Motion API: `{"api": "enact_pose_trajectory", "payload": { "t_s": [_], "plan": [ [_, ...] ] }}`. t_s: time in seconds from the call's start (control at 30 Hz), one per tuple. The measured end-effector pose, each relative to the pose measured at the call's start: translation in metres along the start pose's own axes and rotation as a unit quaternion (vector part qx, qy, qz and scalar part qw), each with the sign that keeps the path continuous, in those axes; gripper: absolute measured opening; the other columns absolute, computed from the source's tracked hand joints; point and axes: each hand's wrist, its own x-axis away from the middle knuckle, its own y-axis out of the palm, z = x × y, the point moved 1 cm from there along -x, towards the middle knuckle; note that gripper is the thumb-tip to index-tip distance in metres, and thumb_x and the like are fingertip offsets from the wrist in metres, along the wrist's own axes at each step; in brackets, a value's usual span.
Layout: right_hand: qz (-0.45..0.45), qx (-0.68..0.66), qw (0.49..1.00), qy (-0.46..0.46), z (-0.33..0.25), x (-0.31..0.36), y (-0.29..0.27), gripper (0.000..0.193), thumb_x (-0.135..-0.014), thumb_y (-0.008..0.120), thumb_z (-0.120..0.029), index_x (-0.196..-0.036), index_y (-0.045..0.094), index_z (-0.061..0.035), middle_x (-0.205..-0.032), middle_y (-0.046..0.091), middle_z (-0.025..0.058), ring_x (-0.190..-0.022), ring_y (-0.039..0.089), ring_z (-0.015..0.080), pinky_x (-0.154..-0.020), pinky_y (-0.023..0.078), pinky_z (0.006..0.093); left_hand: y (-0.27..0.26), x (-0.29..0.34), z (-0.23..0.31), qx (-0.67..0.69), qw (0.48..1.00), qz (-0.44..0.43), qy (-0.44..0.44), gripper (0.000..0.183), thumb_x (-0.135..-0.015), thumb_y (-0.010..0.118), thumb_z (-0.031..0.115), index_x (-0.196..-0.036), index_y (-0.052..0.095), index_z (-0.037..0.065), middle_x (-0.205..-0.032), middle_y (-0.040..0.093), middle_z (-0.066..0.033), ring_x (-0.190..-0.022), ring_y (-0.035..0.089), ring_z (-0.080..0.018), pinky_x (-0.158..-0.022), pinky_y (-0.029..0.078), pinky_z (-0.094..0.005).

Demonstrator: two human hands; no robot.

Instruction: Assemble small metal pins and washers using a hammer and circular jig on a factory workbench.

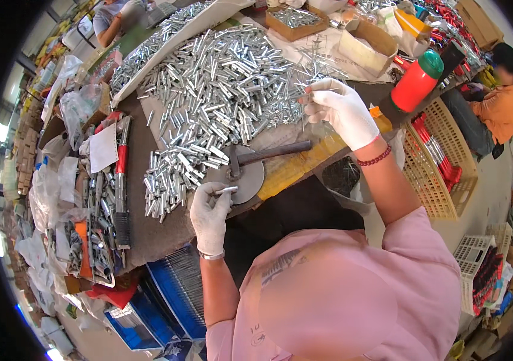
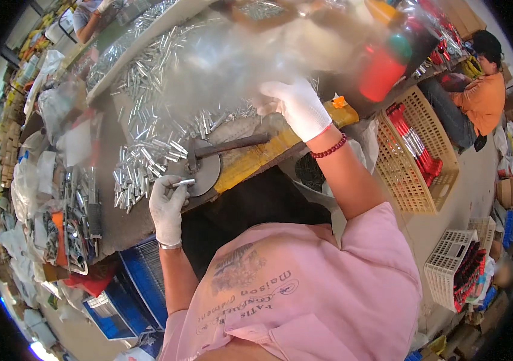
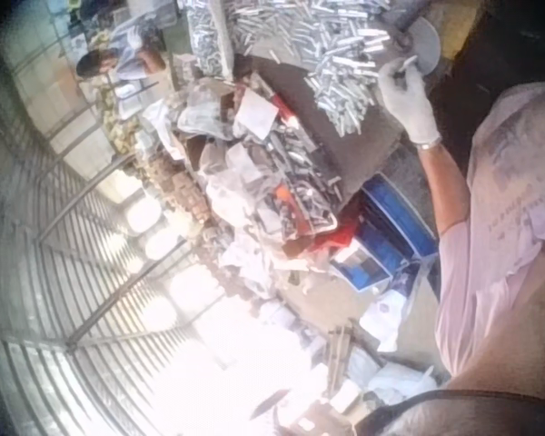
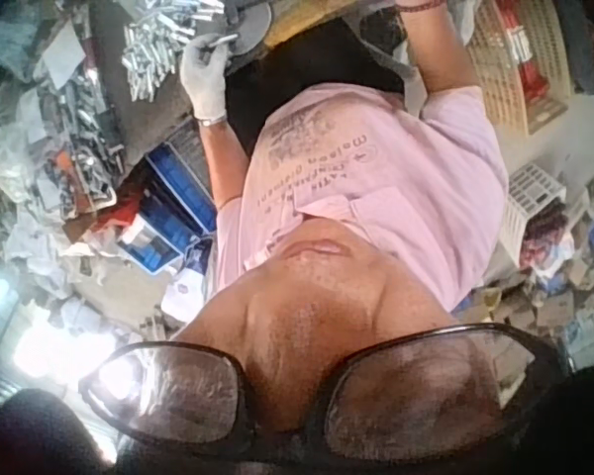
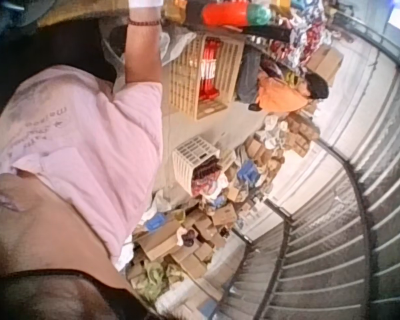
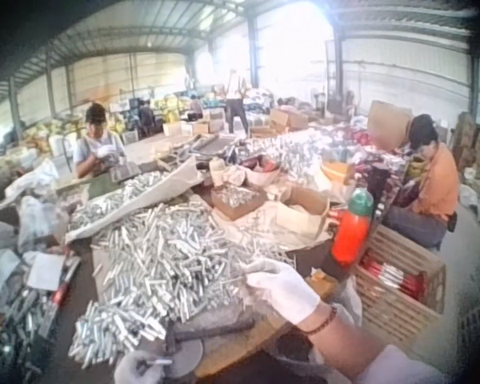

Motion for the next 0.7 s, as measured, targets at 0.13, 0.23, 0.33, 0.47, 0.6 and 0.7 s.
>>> {"api": "enact_pose_trajectory", "payload": {
  "t_s": [0.13,0.23,0.33,0.47,0.6,0.7],
  "plan": [
    [-0.019,-0.003,1.0,0.013,-0.009,0.015,0.016,0.02,-0.099,0.063,-0.006,-0.116,0.068,0.0028,-0.102,0.075,0.0133,-0.083,0.074,0.0196,-0.072,0.062,0.0324,-0.005,-0.003,0.002,-0.152,0.984,0.044,0.085,0.012,-0.093,0.072,0.0,-0.104,0.07,0.001,-0.092,0.073,-0.0054,-0.078,0.067,-0.012,-0.07,0.053,-0.0288],
    [-0.02,-0.061,0.997,0.039,0.005,0.021,0.027,0.02,-0.097,0.066,-0.007,-0.114,0.066,0.0021,-0.1,0.074,0.0133,-0.081,0.074,0.0222,-0.071,0.062,0.0355,-0.001,-0.006,0.009,-0.337,0.9,0.064,0.27,0.01,-0.083,0.08,0.002,-0.091,0.075,0.005,-0.091,0.072,-0.0112,-0.087,0.069,-0.0306,-0.079,0.055,-0.0401],
    [-0.042,-0.073,0.993,0.079,0.011,0.029,0.041,0.016,-0.097,0.065,-0.005,-0.112,0.066,0.0004,-0.101,0.075,0.0144,-0.078,0.074,0.0207,-0.071,0.063,0.0347,-0.004,0.0,0.011,-0.345,0.899,0.08,0.257,0.014,-0.081,0.081,0.003,-0.094,0.076,0.006,-0.092,0.071,-0.012,-0.087,0.069,-0.0322,-0.078,0.055,-0.0407],
    [-0.09,-0.1,0.984,0.115,0.029,0.045,0.068,0.017,-0.097,0.067,-0.008,-0.113,0.067,-0.0001,-0.107,0.076,0.0151,-0.083,0.075,0.0188,-0.073,0.064,0.0328,0.017,0.01,0.041,-0.259,0.946,0.083,0.175,0.025,-0.081,0.081,0.001,-0.106,0.076,0.002,-0.097,0.069,-0.0127,-0.086,0.068,-0.0278,-0.078,0.055,-0.0387],
    [-0.138,-0.173,0.961,0.166,0.043,0.056,0.095,0.017,-0.097,0.068,-0.007,-0.113,0.068,-0.001,-0.107,0.076,0.0149,-0.087,0.075,0.0203,-0.077,0.062,0.0334,0.028,0.0,0.031,-0.173,0.951,0.029,0.254,0.027,-0.091,0.072,0.003,-0.118,0.072,-0.001,-0.106,0.07,-0.0141,-0.089,0.067,-0.0243,-0.081,0.054,-0.033],
    [-0.13,-0.199,0.957,0.168,0.044,0.057,0.095,0.016,-0.097,0.068,-0.008,-0.112,0.068,-0.0009,-0.106,0.076,0.0132,-0.088,0.074,0.0183,-0.077,0.06,0.0323,0.029,0.0,0.024,-0.039,0.993,0.004,0.108,0.023,-0.098,0.064,0.002,-0.119,0.072,-0.003,-0.106,0.07,-0.0067,-0.09,0.063,-0.0156,-0.081,0.051,-0.0279]
  ]
}}
